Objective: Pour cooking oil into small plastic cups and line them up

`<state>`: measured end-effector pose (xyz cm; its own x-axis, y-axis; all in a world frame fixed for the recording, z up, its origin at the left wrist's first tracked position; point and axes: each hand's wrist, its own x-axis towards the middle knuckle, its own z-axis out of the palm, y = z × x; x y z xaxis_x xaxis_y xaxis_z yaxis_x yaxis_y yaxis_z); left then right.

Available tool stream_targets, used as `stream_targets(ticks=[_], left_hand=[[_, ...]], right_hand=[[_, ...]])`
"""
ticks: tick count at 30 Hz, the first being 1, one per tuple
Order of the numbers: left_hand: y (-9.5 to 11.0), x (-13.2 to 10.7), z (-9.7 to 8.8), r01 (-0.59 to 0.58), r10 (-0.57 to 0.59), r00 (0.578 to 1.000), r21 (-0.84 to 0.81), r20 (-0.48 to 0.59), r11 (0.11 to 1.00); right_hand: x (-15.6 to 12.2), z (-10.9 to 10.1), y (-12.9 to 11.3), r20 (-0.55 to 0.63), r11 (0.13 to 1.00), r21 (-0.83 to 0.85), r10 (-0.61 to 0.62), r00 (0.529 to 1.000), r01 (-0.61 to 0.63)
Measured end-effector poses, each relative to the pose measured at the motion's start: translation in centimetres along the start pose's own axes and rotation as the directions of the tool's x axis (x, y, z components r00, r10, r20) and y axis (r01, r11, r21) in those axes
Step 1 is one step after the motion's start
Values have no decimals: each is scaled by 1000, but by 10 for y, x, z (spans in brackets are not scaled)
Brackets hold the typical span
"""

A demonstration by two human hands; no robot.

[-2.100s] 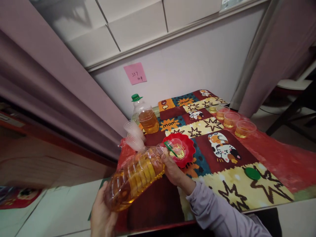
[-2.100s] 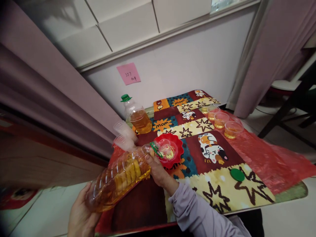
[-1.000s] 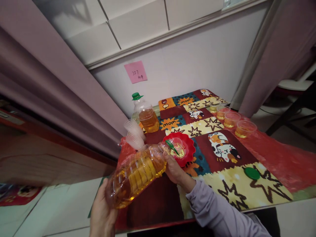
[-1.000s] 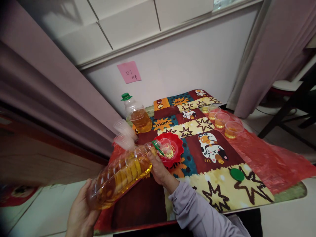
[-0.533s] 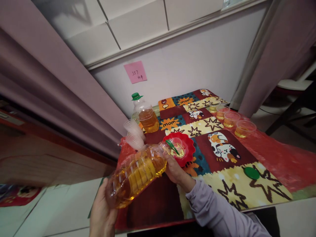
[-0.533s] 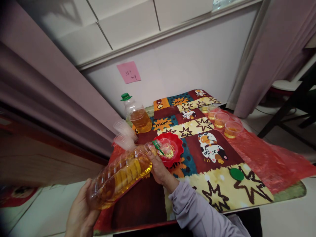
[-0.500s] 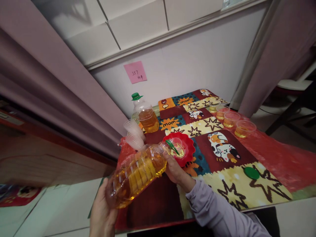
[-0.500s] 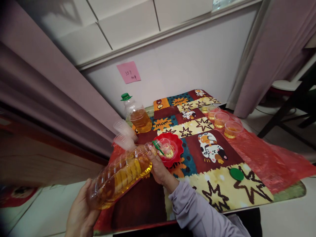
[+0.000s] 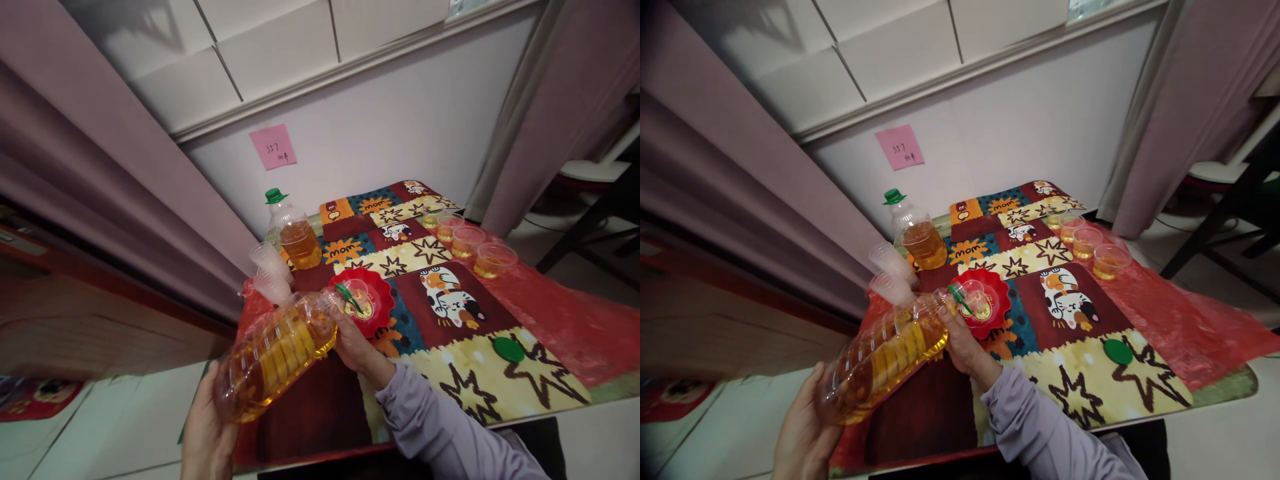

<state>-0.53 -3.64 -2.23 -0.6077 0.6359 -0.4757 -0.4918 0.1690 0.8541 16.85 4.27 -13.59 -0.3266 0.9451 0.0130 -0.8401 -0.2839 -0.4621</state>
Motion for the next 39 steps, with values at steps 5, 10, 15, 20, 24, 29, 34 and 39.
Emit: stream_targets(ticks=[5,10,15,20,24,29,34,39], left_hand=[[-1,4,-3,8,-8,1000,-4,23,1000],[0,-1,2,15,-15,1000,-6,14,1000],[0,-3,1,40,-39,998,-5,57,999],[0,1,-2,5,-5,1000,-2,8,1000],[0,2,-2,9,-9,999,10,33,1000],[-1,4,-5,18,-19,998,12,57,1000],[-2,9,-10,-7,5,999,23,49,1000],[1,4,-6,5,-5,999,8,51,1000]], right_hand=[[1,0,-1,18,1000,2,4,1000,-4],[2,-1,0,15,1000,4,-1,1000,1],[1,0,-1,14,1000,6,-4,1000,4],[1,0,-1,-8,1000,9,10,1000,-10],[0,0,-1,8,1000,14,17,1000,-18],[0,2,-2,1,1000,5,17,1000,-17],[0,4,-4,8,1000,1,25,1000,-25],[0,3,-3,-24,999,16,32,999,-31]])
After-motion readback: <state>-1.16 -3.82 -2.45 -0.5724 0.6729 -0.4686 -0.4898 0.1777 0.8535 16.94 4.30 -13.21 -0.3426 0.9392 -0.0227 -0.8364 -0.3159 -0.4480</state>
